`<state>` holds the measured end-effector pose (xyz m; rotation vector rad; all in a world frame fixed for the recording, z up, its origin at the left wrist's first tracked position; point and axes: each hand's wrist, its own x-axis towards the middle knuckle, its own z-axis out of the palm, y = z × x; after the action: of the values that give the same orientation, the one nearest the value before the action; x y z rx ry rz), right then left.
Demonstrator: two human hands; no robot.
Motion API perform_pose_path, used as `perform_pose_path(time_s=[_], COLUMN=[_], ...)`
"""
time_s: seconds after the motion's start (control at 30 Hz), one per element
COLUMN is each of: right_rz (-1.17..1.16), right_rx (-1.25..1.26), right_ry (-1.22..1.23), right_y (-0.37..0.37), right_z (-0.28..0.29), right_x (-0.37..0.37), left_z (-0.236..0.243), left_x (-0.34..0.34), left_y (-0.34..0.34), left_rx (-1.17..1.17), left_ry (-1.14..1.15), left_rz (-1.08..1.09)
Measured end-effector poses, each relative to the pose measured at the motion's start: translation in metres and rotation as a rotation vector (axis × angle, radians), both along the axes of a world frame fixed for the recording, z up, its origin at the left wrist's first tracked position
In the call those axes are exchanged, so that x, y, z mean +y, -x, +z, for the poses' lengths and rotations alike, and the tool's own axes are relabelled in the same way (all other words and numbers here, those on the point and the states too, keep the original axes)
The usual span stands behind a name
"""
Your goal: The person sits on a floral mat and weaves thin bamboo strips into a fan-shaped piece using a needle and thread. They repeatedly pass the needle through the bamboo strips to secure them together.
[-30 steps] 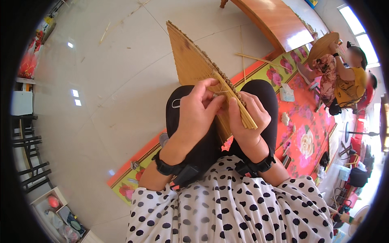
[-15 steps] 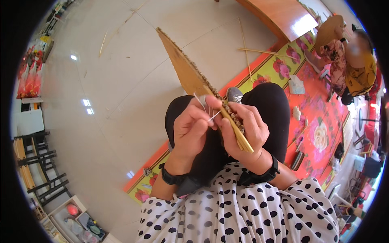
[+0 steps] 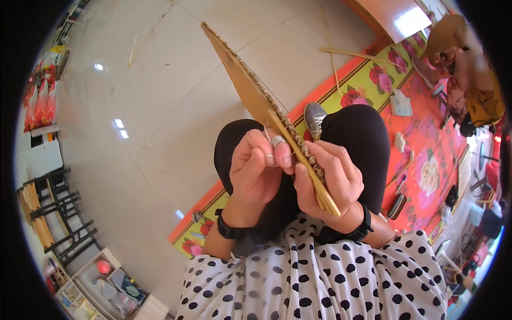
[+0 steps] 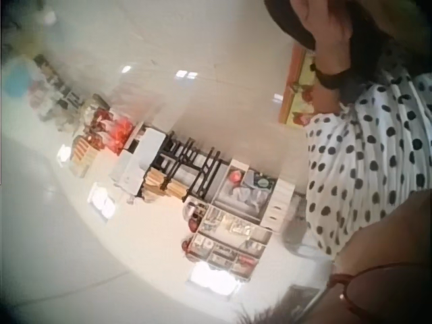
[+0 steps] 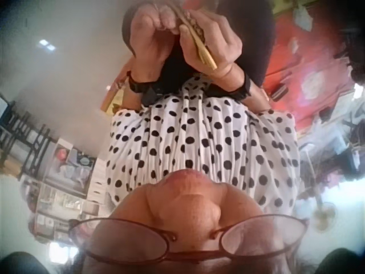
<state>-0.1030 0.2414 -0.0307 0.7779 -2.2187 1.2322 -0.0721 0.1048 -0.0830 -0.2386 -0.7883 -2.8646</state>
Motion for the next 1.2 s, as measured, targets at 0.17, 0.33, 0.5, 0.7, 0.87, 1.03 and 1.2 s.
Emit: perform_pose_path(time_s=[0.17,0.33,0.5,0.7,0.87,1.03,1.2], right_rz=[-0.008,-0.026,-0.103,-0.119,-0.096,-0.153,-0.165], right_rx=[-0.067,-0.042,0.015,0.022,0.026,-0.004,-0.022], right_ry=[-0.012,-0.046,-0.081,-0.102,-0.102,-0.136,-0.103], right_y=[-0.003,-0.003,-0.002,-0.003,-0.012,-0.010,-0.006], right_z=[0.002,0.006,-0.005,-0.004,-0.011,-0.010,-0.012], right_x=[0.002,0.000,0.005,0.004,0.005,0.007,0.009], left_z=[0.004,-0.002,0.003,0.004,-0.003,0.012,0.022], left_x=[0.004,0.012,0.016,0.011,0.003,-0.021,-0.060], left_y=[0.000,0.001,0.003,0.005,-0.001,-0.007,-0.021], left_rx=[0.018,0.037,0.038,0.056,0.060,0.011,-0.161], left_ry=[0.041,-0.044,-0.032,0.029,0.048,0.701,1.140], left_rz=[0.052,0.063,0.077,0.083,0.022,0.368,0.779])
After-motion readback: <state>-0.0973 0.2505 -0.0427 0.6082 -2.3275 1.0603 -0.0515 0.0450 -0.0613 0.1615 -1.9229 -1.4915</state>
